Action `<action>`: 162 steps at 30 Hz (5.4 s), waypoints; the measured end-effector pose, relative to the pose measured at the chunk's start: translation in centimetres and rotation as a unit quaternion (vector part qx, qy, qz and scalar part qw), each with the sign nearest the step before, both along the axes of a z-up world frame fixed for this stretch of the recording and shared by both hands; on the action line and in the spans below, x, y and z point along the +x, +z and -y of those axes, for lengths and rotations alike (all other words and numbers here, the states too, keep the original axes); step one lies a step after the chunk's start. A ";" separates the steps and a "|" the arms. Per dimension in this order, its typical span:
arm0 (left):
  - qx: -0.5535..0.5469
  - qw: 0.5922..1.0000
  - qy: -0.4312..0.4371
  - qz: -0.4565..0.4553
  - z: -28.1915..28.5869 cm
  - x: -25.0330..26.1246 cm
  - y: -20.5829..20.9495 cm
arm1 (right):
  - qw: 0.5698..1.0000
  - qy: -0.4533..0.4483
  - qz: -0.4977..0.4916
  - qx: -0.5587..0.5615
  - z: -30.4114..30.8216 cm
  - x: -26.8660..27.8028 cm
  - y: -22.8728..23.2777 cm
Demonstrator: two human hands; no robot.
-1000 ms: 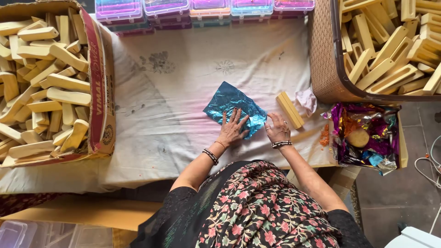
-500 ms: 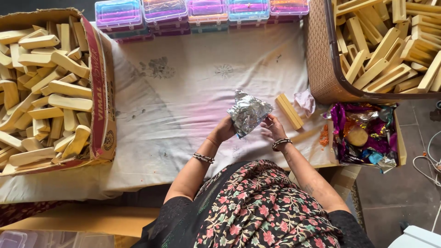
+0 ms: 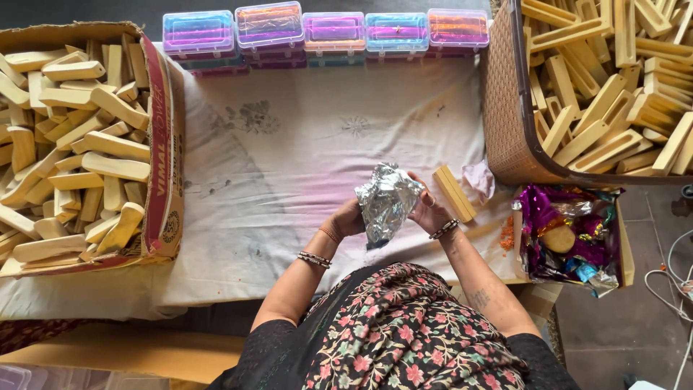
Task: Wrapping wooden blocks individually with silver and colored foil.
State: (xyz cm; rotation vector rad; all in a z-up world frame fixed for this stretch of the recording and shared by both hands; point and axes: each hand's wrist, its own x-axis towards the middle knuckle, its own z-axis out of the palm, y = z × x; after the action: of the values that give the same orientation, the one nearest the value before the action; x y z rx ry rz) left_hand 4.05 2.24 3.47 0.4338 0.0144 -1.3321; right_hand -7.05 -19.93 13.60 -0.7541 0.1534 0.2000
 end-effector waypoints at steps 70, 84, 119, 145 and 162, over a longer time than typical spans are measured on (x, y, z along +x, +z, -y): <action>0.435 -0.026 -0.173 0.883 1.2 0.5 -4.8 | 0.555 -0.300 0.037 -0.775 -2.0 4.3 -2.9; 0.397 0.280 -0.008 0.874 0.9 -0.2 -2.3 | 0.466 0.093 0.054 -0.878 -2.7 1.9 -5.7; 0.319 0.194 0.008 0.928 5.3 7.8 -4.2 | 0.364 0.193 0.074 -0.908 -3.5 -3.3 -10.1; 0.304 0.291 0.001 0.907 0.4 -6.4 -3.4 | 0.398 0.163 0.041 -0.902 3.1 4.8 -8.1; 0.325 0.238 0.027 0.915 2.3 -2.7 -5.3 | 0.438 -0.139 -0.137 -0.877 8.8 -3.8 -9.5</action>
State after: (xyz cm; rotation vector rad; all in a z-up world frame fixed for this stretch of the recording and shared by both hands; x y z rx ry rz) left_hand 1.33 -0.11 -1.84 2.4749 -1.4254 0.1731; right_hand -10.83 -28.74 4.05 -2.8216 0.8805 -0.3012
